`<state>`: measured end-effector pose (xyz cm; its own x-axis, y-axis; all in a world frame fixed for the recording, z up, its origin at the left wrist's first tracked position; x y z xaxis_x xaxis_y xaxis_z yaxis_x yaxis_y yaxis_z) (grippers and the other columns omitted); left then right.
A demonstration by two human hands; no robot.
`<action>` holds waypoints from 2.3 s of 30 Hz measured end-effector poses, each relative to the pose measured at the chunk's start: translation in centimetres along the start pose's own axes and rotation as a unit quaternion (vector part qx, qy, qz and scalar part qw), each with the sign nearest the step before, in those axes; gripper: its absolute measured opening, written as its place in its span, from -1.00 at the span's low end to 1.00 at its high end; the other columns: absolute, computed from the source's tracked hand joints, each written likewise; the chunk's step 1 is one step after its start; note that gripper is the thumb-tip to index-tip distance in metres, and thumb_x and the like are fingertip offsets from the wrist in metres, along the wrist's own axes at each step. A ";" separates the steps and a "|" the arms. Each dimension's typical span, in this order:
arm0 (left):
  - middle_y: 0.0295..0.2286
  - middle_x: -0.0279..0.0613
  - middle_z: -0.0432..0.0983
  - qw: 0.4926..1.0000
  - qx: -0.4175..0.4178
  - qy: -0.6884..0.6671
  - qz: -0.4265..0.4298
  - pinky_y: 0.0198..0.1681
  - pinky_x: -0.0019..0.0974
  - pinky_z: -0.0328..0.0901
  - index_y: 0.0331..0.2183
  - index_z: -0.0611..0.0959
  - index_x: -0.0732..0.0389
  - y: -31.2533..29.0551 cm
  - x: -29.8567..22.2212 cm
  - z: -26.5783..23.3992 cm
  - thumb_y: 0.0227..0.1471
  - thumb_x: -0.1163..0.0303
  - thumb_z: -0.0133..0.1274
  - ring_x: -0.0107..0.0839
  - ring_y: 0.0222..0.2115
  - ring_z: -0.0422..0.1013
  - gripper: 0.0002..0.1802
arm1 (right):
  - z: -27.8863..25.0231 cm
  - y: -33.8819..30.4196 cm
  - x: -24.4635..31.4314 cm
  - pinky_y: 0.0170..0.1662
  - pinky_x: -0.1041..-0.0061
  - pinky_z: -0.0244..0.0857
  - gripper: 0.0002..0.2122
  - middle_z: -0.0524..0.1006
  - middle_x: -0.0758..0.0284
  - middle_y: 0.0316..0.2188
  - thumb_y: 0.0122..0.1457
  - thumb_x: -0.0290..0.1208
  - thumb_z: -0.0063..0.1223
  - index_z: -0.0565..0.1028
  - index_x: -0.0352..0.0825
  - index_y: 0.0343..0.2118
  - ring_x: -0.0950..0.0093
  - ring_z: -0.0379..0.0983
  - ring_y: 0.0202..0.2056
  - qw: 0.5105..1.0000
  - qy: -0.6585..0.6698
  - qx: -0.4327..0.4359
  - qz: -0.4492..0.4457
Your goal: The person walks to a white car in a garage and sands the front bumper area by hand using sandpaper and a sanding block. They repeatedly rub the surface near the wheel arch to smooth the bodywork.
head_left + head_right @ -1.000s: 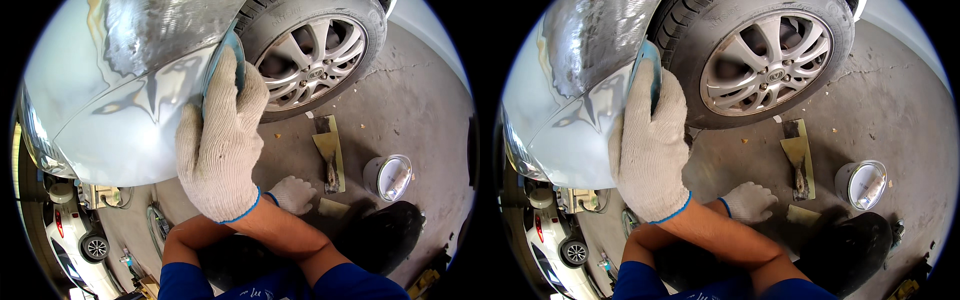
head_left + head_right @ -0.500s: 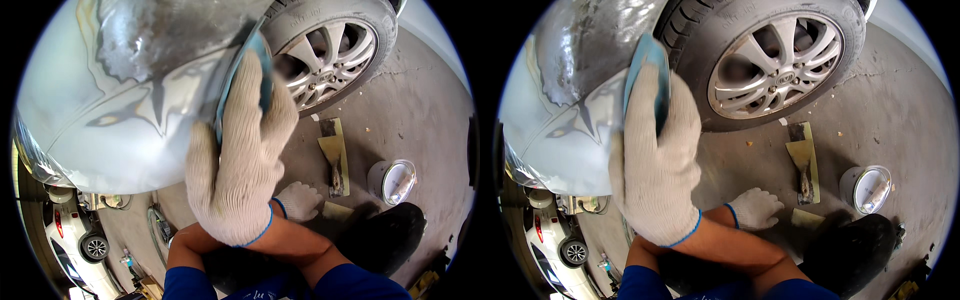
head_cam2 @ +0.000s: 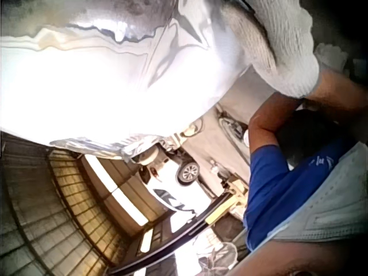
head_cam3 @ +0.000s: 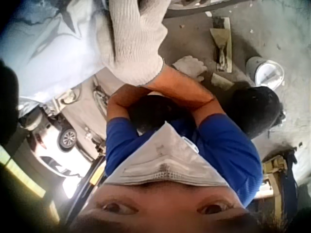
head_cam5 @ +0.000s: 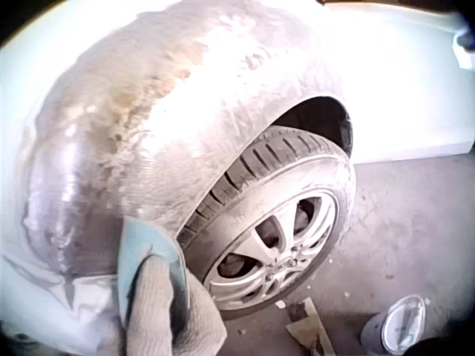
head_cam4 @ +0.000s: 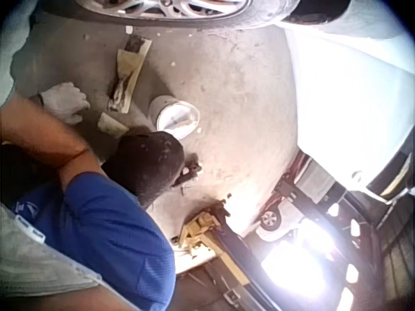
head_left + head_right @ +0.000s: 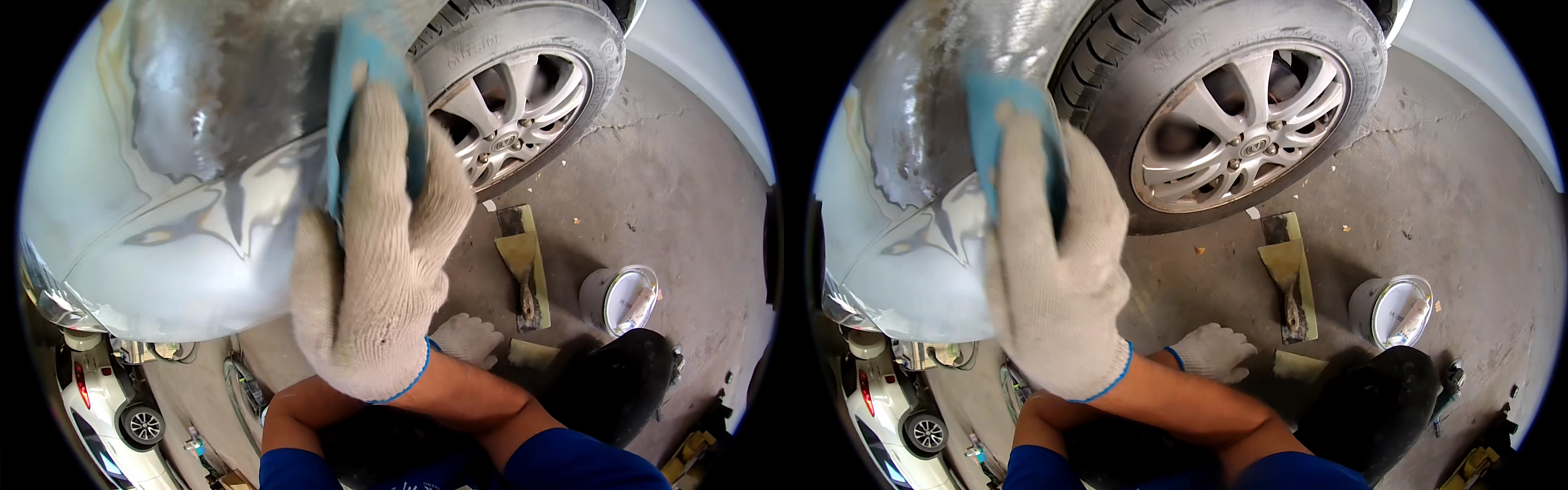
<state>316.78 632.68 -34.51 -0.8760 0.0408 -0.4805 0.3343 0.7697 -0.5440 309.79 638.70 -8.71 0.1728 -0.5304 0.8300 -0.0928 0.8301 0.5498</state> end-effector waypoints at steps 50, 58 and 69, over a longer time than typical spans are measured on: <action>-0.05 -0.01 0.39 0.903 -0.256 -0.340 -0.053 0.13 -0.11 0.15 -0.13 0.55 0.22 -5.7 1.9 -8.9 0.04 0.28 0.04 -0.10 0.04 0.24 -0.65 | -6.2 5.6 -5.5 -0.16 0.58 0.29 -0.58 0.44 0.24 -0.24 0.21 -0.39 -0.11 0.32 -0.48 0.10 0.52 0.36 -0.19 0.980 0.194 -0.017 -0.031; -0.10 -0.06 0.42 0.610 -0.549 0.550 -0.159 0.06 -0.10 0.20 -0.04 0.46 0.24 -18.9 -11.3 -30.0 -0.30 0.19 0.35 -0.16 -0.07 0.34 -0.26 | -7.5 6.4 -12.6 -0.23 0.65 0.30 -0.58 0.49 0.38 -0.28 0.12 -0.39 0.14 0.43 -0.38 0.04 0.65 0.37 -0.29 0.964 0.198 0.004 0.176; 0.03 0.10 0.33 0.530 -0.487 0.676 -0.158 0.06 -0.08 0.24 0.10 0.38 0.32 -18.8 -9.4 -33.4 -0.15 0.00 0.25 -0.02 0.02 0.30 -0.13 | -8.3 6.4 -14.9 -0.22 0.62 0.31 -0.63 0.49 0.38 -0.36 0.06 -0.42 0.15 0.47 -0.42 -0.05 0.63 0.37 -0.33 0.930 0.253 0.052 0.263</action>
<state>307.08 639.14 3.21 -0.5029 -0.2766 0.8189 0.3349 0.8111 0.4796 314.76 653.35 -18.37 0.5141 0.1145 0.8501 -0.3852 0.9163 0.1095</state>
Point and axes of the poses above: each hand's wrist, its own y-axis towards the middle knuckle, its own z-axis out of the palm, x = y × z, the point moved 7 cm from there along y, towards the middle knuckle
